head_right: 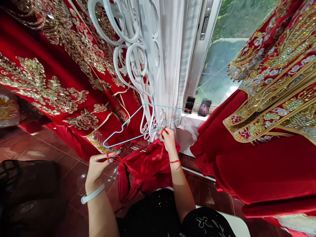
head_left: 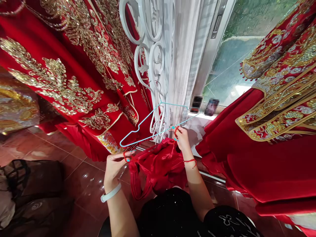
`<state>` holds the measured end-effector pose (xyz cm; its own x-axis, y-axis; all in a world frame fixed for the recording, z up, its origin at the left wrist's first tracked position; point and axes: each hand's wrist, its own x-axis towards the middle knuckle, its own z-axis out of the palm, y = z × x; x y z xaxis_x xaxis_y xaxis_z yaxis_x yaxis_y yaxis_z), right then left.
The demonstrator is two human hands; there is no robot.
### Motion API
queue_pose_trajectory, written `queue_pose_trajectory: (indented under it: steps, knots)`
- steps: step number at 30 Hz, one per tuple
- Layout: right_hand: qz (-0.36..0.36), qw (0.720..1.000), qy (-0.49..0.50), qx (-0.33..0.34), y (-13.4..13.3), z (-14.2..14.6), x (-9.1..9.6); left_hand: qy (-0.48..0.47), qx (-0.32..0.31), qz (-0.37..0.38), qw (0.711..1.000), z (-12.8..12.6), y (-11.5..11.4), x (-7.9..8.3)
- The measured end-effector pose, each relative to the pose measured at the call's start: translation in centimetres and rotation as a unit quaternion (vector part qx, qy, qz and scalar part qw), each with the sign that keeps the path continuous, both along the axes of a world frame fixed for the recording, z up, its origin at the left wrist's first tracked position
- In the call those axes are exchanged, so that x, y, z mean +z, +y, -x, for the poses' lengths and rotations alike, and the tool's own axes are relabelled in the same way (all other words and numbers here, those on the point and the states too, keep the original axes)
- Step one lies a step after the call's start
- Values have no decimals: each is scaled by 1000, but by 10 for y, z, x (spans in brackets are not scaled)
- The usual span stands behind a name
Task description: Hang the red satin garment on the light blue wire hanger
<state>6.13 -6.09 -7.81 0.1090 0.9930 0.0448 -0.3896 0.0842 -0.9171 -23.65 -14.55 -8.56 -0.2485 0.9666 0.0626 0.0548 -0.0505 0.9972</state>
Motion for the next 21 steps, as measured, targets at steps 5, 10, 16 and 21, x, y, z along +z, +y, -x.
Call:
queue_pose_trajectory:
  steps: [5, 10, 16, 21]
  knots:
    - [-2, 1000, -16, -12, -7, -11, 7, -64, 144, -115, 981, 1, 6, -8]
    - [-6, 999, -32, -21, -4, -9, 4, -64, 179, -152, 970, -15, 24, 2]
    - [3, 999, -44, -25, 3, -3, 1, -15, 183, -150, 971, -18, 44, 14]
    - [6, 999, -52, -10, 6, -1, -1, 28, 124, -129, 983, -16, 65, 27]
